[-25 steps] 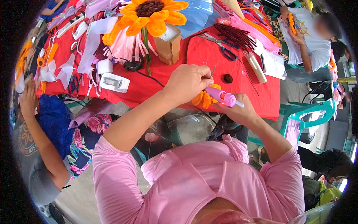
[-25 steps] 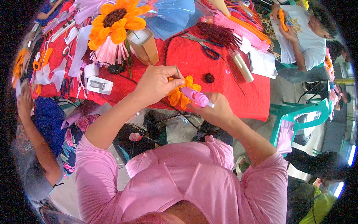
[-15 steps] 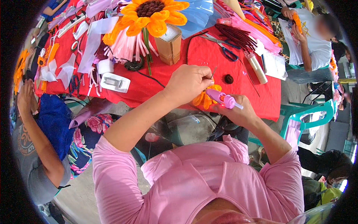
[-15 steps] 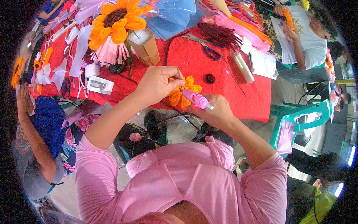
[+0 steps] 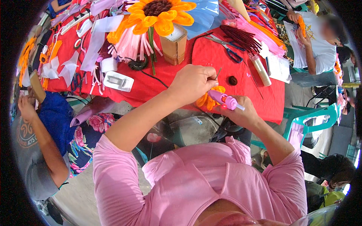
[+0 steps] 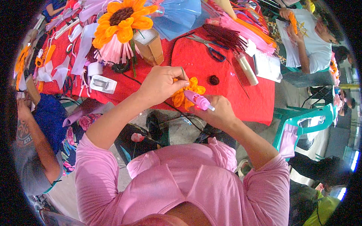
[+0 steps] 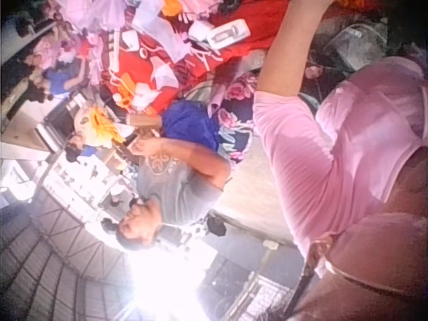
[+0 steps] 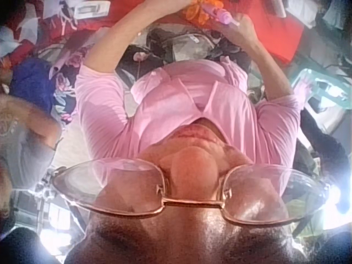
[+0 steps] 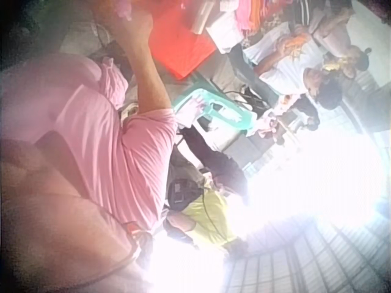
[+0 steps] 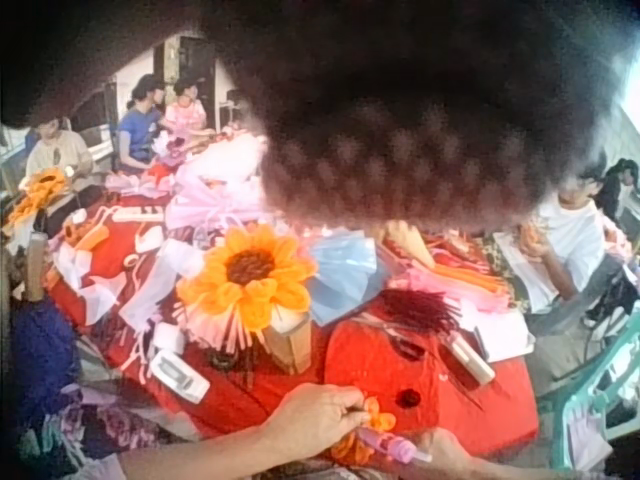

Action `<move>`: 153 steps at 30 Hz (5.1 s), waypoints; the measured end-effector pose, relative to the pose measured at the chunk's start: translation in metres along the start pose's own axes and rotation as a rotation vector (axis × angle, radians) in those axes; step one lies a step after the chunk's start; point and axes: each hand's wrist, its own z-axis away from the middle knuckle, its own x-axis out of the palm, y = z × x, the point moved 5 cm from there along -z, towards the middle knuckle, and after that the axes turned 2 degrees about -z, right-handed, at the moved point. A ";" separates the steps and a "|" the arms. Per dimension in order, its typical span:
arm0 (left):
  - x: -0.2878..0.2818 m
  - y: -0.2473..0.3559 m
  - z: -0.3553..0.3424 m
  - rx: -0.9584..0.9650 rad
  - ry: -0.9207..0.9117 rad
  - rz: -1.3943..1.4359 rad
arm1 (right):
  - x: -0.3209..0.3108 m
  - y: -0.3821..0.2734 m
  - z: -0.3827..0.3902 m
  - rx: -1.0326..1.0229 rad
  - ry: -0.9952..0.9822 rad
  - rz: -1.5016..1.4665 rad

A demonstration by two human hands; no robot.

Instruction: The person is making a craft flower by hand. The person uses a glue gun to apply adhesive to orange felt petals and carefully attaches them around a dark brown circular center piece while sitting at a table with other crafters.

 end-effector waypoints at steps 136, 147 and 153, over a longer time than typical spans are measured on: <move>0.000 0.002 0.003 -0.024 -0.024 0.048 | -0.010 0.006 0.008 -0.055 0.078 -0.246; 0.003 0.000 0.002 -0.036 -0.019 0.068 | -0.009 -0.006 0.006 -0.261 0.056 -0.041; 0.006 0.000 -0.002 0.010 -0.001 0.068 | -0.007 0.004 0.003 -0.003 0.030 -0.154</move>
